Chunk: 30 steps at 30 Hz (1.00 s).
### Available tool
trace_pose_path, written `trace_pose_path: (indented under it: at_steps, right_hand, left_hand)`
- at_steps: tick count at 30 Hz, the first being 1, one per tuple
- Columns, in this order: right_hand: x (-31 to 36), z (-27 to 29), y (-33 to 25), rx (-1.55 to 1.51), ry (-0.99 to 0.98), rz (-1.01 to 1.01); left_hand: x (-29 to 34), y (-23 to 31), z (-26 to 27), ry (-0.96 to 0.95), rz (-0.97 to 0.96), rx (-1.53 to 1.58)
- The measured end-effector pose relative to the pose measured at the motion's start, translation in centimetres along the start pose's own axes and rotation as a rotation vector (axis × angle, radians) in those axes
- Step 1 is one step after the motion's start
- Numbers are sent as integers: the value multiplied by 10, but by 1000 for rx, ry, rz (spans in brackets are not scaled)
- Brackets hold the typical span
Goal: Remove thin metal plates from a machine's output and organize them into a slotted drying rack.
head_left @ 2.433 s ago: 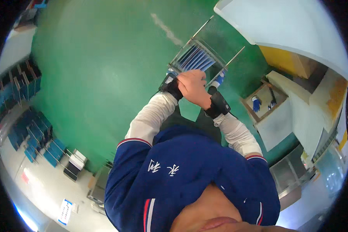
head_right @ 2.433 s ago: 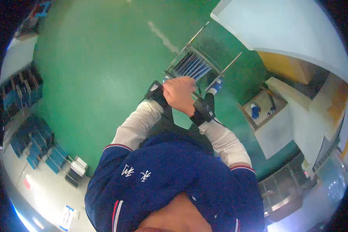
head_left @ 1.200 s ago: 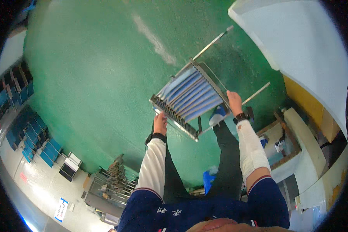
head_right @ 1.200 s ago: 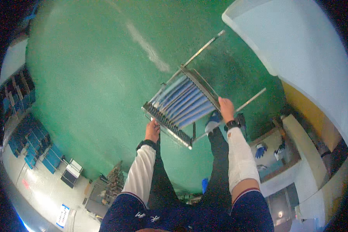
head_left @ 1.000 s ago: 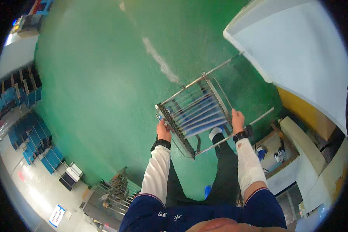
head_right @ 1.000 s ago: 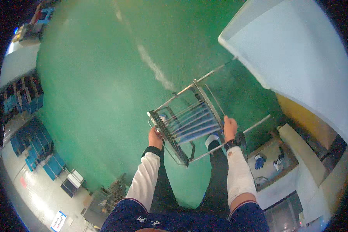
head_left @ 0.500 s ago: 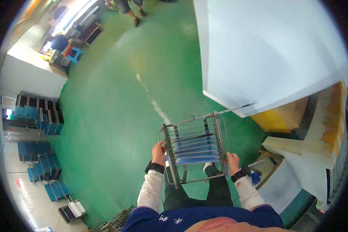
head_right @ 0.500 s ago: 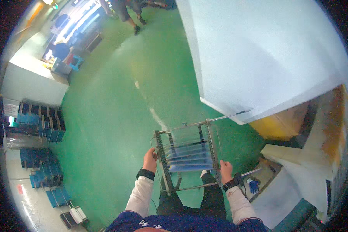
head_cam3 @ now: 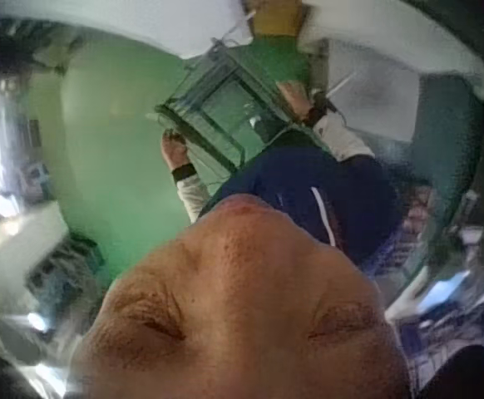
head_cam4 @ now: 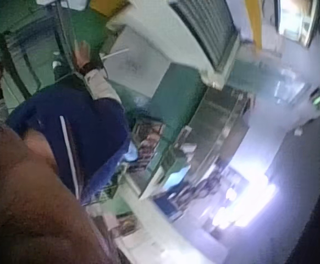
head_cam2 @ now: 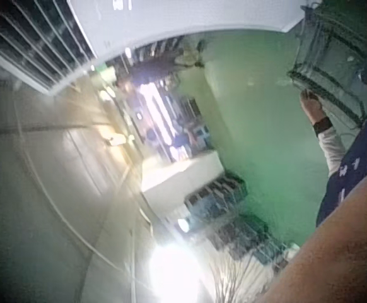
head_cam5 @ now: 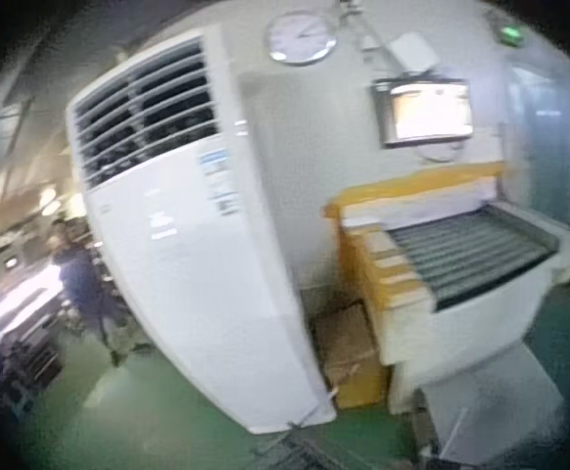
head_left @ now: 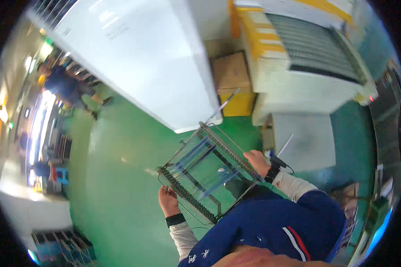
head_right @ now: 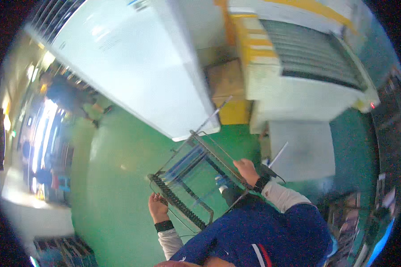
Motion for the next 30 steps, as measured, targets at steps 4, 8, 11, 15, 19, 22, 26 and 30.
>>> trace_pose_path:
  at_steps: [4,8,11,15,19,22,26,30]
  right_hand:
    - [56,28,46,-211,30,-48]
    - [90,62,54,-284,81,-74]
    - [96,80,72,-294,169,-75]
    - [112,123,100,-343,190,-213]
    - [117,194,111,-410,239,-284]
    - [118,258,152,-431,267,-390]
    - [97,346,183,-553,358,-440]
    - [56,404,219,-573,420,-499]
  left_hand:
    - [37,-9,11,-136,18,-29]
    - [56,-14,8,-192,32,-46]
    - [73,-19,-5,-228,70,-100]
    - [107,-49,-38,-296,127,-174]
    - [140,-91,-122,-312,90,-282]
    - [157,-156,-168,-364,110,-373]
    - [178,-252,-253,-436,274,-503]
    - [179,-325,-328,-547,282,-503]
Point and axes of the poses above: each hand's wrist, its own x-axis away from the middle knuckle, its own z-axis out of the back of the hand, y = z × x, the point moved 6 cm from there along -x, towards the middle knuckle, and after that the axes turned 11 degrees about -z, right-handed, at the moved point
